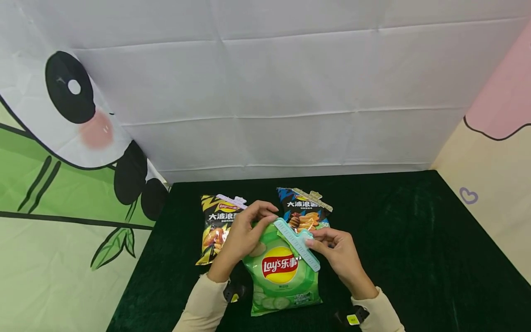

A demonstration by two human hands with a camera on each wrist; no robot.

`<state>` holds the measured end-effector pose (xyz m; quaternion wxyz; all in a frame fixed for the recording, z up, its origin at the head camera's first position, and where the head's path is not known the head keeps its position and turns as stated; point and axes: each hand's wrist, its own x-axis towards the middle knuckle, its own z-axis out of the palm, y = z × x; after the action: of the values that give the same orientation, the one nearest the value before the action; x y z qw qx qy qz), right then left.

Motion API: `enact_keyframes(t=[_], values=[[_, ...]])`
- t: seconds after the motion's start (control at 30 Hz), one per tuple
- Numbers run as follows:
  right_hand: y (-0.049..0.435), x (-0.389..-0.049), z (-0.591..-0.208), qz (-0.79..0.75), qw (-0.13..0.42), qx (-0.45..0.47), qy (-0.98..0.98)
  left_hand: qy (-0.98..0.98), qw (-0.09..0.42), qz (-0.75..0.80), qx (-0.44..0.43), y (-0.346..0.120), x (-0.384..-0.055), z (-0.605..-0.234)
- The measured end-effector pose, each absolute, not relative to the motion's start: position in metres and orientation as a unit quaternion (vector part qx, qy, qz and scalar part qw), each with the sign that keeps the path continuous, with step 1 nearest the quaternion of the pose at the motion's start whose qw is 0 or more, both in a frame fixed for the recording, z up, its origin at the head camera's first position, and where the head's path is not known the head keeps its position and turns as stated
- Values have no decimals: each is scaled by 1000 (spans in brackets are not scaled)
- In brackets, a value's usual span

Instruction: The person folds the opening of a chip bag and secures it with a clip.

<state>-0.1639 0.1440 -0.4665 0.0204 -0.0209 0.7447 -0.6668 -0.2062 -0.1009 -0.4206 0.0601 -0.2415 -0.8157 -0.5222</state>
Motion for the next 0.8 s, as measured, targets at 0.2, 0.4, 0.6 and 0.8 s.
enact_keyframes(t=[0.2, 0.4, 0.6, 0.8], values=[[142, -164, -465, -669, 28, -14, 743, -813, 77, -519, -254, -100, -207, -421], [143, -163, -464, -668, 62, 0, 741, -838, 99, -498, -200, -108, -203, -422], [144, -162, -467, -681, 95, -27, 726, -823, 8, -548, -146, -136, -189, -447], [142, -161, -471, -699, 107, -25, 707, -795, -226, -546, -137, -154, -159, -488]])
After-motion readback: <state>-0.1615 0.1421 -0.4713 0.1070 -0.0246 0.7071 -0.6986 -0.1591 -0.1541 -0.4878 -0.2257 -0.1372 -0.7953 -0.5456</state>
